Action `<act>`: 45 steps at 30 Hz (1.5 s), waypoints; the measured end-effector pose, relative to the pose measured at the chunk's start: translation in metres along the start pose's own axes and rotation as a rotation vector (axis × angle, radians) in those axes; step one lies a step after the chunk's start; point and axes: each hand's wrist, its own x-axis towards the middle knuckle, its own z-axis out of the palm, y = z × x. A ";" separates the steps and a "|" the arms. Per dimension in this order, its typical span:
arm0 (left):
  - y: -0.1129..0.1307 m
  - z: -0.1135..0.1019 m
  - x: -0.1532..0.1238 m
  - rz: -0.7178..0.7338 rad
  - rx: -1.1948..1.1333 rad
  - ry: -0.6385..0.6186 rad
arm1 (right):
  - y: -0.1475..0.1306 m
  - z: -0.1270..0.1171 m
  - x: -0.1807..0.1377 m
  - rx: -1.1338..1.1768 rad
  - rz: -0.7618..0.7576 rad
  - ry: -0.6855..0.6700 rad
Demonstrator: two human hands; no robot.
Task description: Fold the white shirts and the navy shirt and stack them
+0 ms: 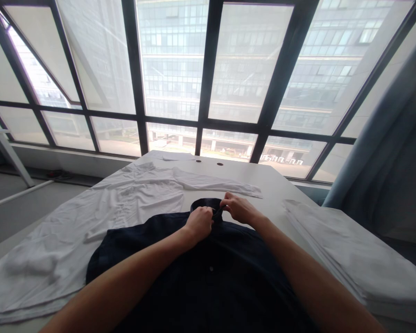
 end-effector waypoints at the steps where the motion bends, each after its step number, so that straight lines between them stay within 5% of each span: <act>1: -0.001 0.000 0.000 -0.015 -0.009 0.000 | -0.001 -0.001 0.001 -0.063 -0.022 0.007; 9: -0.009 -0.002 0.003 0.038 0.031 -0.048 | 0.003 0.005 0.007 -0.258 -0.085 0.043; 14: -0.015 -0.009 0.002 -0.004 0.001 -0.079 | 0.019 0.013 0.007 0.115 0.003 0.048; 18: -0.013 -0.006 0.001 0.036 -0.076 0.023 | 0.028 0.013 0.010 0.317 0.046 0.047; 25: -0.020 -0.002 0.002 0.298 -0.170 0.091 | 0.016 -0.011 0.009 0.079 -0.028 -0.002; 37: -0.060 -0.041 -0.003 0.479 -0.373 -0.189 | 0.001 -0.018 -0.007 0.012 -0.110 -0.207; 42: -0.061 -0.051 0.002 0.628 -0.314 -0.252 | -0.001 -0.029 -0.001 -0.103 -0.165 -0.146; 45: -0.076 -0.053 0.014 0.616 -0.222 -0.152 | 0.001 -0.035 0.000 -0.108 -0.213 -0.076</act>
